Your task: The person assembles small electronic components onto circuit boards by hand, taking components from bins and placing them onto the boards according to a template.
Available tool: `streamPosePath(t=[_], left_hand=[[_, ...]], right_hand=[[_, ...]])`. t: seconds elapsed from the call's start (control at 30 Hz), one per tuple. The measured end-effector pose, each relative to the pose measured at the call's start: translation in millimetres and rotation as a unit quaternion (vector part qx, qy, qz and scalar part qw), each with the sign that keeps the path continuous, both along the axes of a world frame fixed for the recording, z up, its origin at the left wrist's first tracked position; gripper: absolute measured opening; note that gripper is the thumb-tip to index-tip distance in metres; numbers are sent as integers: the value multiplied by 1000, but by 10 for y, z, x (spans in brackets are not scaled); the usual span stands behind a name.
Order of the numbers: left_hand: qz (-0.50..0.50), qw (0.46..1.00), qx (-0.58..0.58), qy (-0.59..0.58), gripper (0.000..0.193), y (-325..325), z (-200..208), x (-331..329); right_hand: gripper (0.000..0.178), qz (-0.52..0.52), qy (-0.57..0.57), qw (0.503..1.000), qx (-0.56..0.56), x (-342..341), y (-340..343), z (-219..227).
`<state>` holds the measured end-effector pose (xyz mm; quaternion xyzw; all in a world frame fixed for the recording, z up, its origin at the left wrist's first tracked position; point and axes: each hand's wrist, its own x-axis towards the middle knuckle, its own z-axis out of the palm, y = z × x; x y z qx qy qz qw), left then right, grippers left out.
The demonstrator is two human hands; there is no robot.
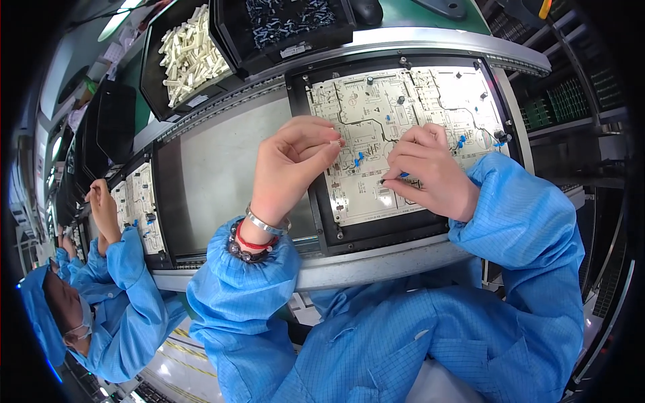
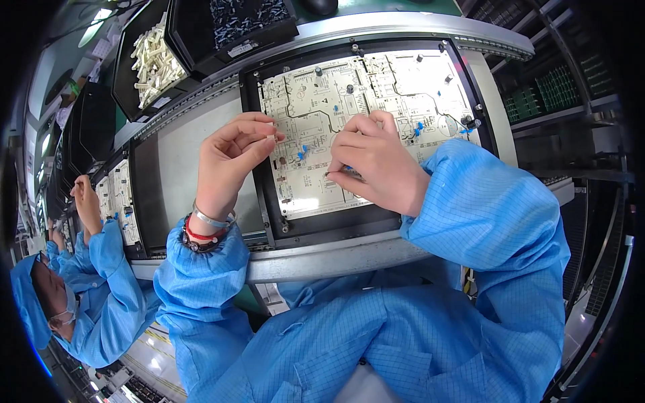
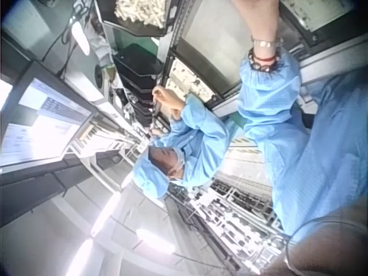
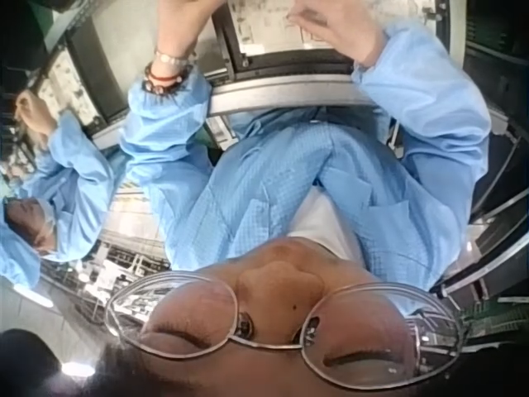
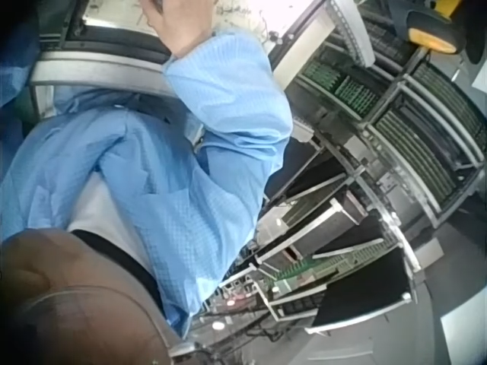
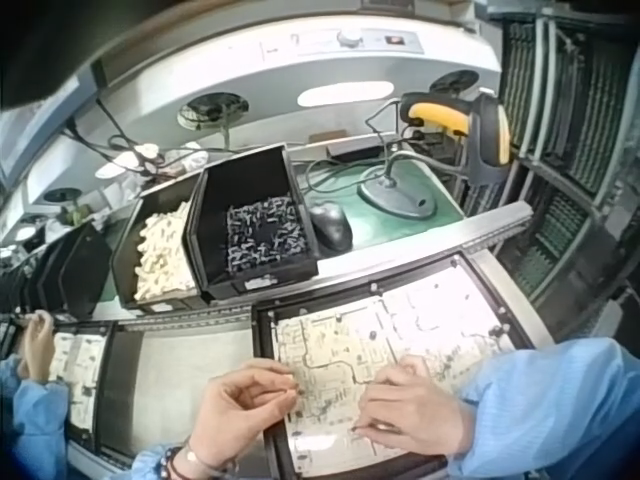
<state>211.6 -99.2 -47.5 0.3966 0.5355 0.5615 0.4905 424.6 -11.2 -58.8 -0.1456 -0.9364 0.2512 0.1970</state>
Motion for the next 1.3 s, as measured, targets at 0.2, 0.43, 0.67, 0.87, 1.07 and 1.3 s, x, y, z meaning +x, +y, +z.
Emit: streamPosePath(t=[0.2, 0.43, 0.67, 0.87, 1.07, 1.3], left_hand=[[-3, 1000, 3, 0, 15, 8, 1, -1], [-26, 997, 37, 68, 15, 151, 138, 46], [-105, 950, 53, 289, 28, 569, 212, 469], [-110, 909, 38, 401, 28, 937, 125, 699], [-77, 879, 96, 460, 24, 990, 30, 697], [-104, 824, 162, 533, 18, 1057, 63, 671]], right_hand=[[15, 24, -10, 999, 48, -37, -14, 45], [23, 53, -101, 954, 278, -127, 82, 332], [16, 35, 92, 994, 42, -560, 929, 1216], [17, -13, -172, 934, 313, -1497, 1549, 994], [17, -41, -213, 924, 313, -1798, 1987, 758], [17, -64, -224, 924, 302, -1840, 2009, 571]])
